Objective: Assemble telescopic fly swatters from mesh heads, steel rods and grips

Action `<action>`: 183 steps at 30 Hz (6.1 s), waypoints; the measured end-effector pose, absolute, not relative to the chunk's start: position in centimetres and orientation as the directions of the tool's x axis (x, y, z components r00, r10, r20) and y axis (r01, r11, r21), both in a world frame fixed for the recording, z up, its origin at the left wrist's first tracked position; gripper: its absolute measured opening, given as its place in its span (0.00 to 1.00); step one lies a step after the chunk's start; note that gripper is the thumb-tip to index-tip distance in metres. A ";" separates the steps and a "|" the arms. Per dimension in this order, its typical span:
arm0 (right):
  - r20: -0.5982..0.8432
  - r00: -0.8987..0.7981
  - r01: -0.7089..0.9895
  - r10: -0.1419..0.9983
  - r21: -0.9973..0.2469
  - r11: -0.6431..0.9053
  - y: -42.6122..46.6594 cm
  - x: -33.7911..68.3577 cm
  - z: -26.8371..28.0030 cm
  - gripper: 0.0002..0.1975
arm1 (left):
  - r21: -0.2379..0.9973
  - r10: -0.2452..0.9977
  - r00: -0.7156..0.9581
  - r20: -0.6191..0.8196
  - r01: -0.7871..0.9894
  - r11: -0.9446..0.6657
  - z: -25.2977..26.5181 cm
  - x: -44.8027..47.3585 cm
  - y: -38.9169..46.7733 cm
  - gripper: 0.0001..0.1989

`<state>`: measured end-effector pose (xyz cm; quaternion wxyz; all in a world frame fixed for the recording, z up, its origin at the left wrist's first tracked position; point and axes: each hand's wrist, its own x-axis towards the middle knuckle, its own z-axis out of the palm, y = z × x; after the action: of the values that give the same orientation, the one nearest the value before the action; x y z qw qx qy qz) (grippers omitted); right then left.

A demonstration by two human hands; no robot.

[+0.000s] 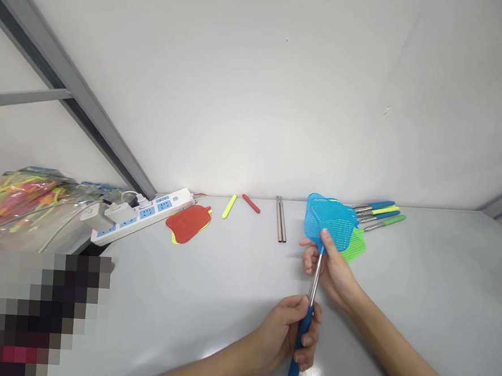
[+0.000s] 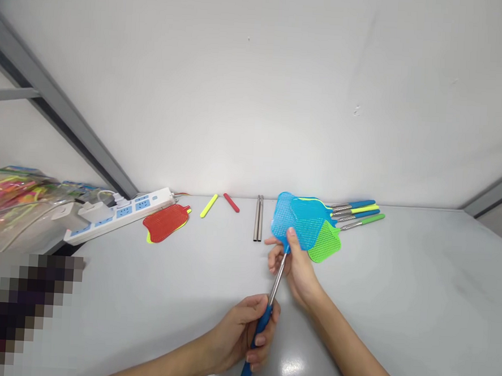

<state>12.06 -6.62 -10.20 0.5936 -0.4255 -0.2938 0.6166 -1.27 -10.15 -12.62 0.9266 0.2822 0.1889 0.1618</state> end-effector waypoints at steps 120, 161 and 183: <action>-0.093 -0.159 -0.345 0.983 -0.928 -0.144 -8.2 8.8 -12.3 0.18 | 0.955 0.945 0.257 -0.202 -0.161 0.248 -12.2 -1.2 -8.0 0.21; -0.162 -0.078 -0.414 0.984 -0.892 -0.180 -8.0 9.1 -11.7 0.17 | 0.990 0.971 0.221 -0.090 -0.083 0.110 -11.8 -1.6 -7.0 0.23; -0.134 -0.240 -0.246 0.961 -0.950 -0.194 -8.8 9.5 -10.9 0.16 | 0.879 0.917 0.373 -0.141 -0.378 0.289 -12.3 -1.8 -7.3 0.20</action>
<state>9.52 -8.75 -10.93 0.4606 -0.4094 -0.4371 0.6551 -1.78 -7.32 -12.26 0.7273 0.3966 0.3397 0.4453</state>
